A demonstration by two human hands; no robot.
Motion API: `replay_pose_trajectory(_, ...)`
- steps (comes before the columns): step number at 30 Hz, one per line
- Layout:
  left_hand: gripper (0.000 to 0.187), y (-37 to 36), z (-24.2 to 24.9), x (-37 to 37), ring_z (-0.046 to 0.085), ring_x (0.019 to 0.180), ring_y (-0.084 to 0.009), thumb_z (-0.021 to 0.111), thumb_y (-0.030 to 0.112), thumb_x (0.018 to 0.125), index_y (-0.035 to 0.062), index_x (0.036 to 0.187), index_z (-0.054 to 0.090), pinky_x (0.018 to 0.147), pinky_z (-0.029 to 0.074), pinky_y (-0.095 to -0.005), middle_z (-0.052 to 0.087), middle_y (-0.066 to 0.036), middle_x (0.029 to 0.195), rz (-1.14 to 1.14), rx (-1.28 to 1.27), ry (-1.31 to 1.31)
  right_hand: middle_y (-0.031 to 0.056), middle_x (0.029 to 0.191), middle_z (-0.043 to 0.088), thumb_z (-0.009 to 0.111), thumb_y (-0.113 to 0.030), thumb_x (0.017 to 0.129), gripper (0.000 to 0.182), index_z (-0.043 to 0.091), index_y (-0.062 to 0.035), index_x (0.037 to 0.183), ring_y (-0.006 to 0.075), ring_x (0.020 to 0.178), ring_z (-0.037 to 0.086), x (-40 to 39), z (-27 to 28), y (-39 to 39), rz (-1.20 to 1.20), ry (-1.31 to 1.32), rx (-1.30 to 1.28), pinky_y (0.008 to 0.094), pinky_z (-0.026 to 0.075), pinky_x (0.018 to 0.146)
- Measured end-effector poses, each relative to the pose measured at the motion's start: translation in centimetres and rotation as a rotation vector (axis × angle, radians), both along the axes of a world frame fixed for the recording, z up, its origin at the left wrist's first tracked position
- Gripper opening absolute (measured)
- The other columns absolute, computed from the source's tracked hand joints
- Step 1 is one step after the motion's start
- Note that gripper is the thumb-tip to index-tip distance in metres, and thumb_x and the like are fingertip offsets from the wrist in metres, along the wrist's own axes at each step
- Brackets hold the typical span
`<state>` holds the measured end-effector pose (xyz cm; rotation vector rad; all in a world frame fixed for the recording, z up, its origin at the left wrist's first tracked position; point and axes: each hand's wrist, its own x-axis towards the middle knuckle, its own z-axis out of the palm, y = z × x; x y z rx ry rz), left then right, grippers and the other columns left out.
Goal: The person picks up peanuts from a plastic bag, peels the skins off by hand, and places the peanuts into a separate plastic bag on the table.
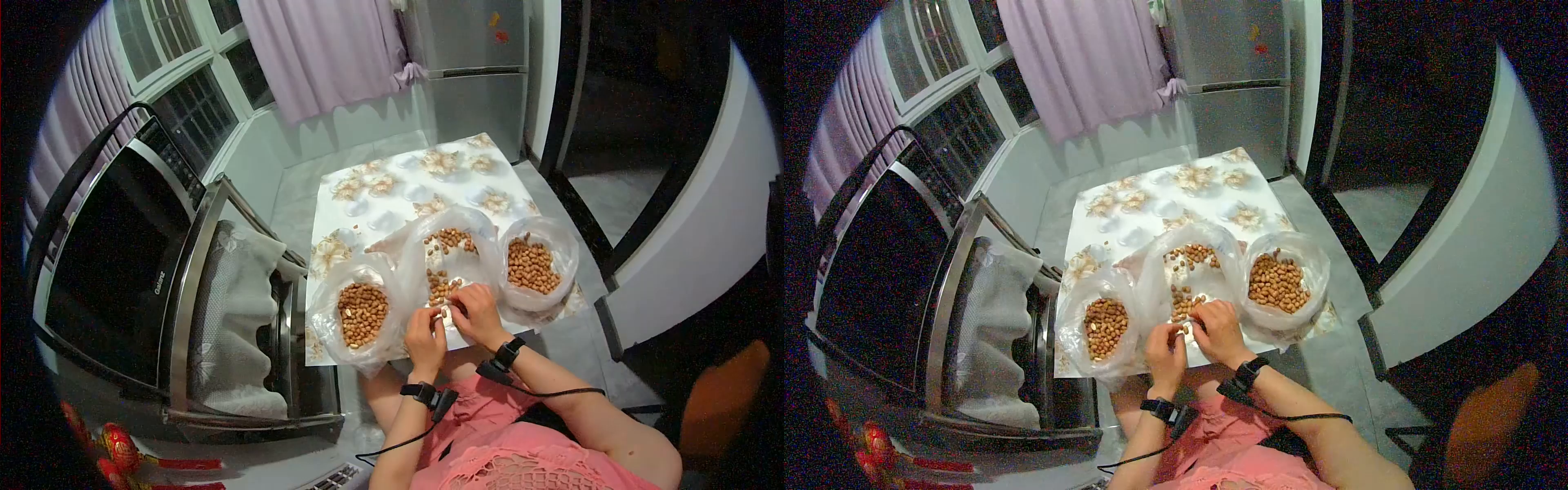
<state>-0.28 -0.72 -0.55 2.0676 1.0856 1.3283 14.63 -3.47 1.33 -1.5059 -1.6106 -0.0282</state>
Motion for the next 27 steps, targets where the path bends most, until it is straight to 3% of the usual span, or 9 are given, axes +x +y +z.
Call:
replay_pose_trajectory(6, 0.017, 0.08, 0.01, -0.14, 0.064, 0.075, -0.0266, 0.072, 0.001, 0.084, 0.0026, 0.099, 0.065, 0.069, 0.051, -0.0369, 0.064, -0.012, 0.091, 0.025, -0.029, -0.01, 0.0121, 0.088, 0.065, 0.071, -0.008, 0.083, 0.016, 0.066, -0.0059, 0.099, 0.0338, 0.088, 0.061, 0.18, 0.05, -0.05, 0.127, 0.064, 0.083, 0.0441, 0.045, 0.086)
replay_pose_trajectory(14, 0.019, -0.05, 0.42, -0.21, 0.064, 0.082, -0.0295, 0.074, 0.002, 0.08, 0.0035, 0.097, 0.066, 0.073, 0.051, -0.0395, 0.064, -0.011, 0.09, 0.015, 0.036, 0.012, 0.0092, 0.094, 0.07, 0.077, -0.012, 0.083, 0.039, 0.065, -0.0063, 0.12, 0.0278, 0.091, 0.065, 0.38, -0.41, -0.5, 0.237, 0.218, -0.008, 0.0401, 0.051, 0.081)
replay_pose_trajectory(21, 0.016, -0.06, 0.61, -0.26, 0.063, 0.081, -0.0307, 0.074, 0.003, 0.08, 0.0048, 0.094, 0.067, 0.072, 0.051, -0.0405, 0.065, -0.011, 0.089, 0.006, 0.065, -0.003, 0.0095, 0.091, 0.071, 0.077, -0.011, 0.083, 0.035, 0.068, -0.0062, 0.116, 0.029, 0.087, 0.066, 0.39, -0.63, -0.36, 0.244, 0.208, -0.013, 0.0402, 0.052, 0.08)
replay_pose_trajectory(27, 0.009, 0.1, 0.27, -0.13, 0.062, 0.079, -0.0325, 0.071, 0.006, 0.087, 0.0032, 0.095, 0.067, 0.071, 0.049, -0.0422, 0.065, -0.012, 0.088, 0.004, 0.076, -0.008, 0.011, 0.092, 0.071, 0.075, -0.011, 0.083, 0.024, 0.071, -0.0048, 0.106, 0.03, 0.087, 0.067, 0.29, -0.63, -0.37, 0.226, 0.216, 0.016, 0.04, 0.052, 0.079)
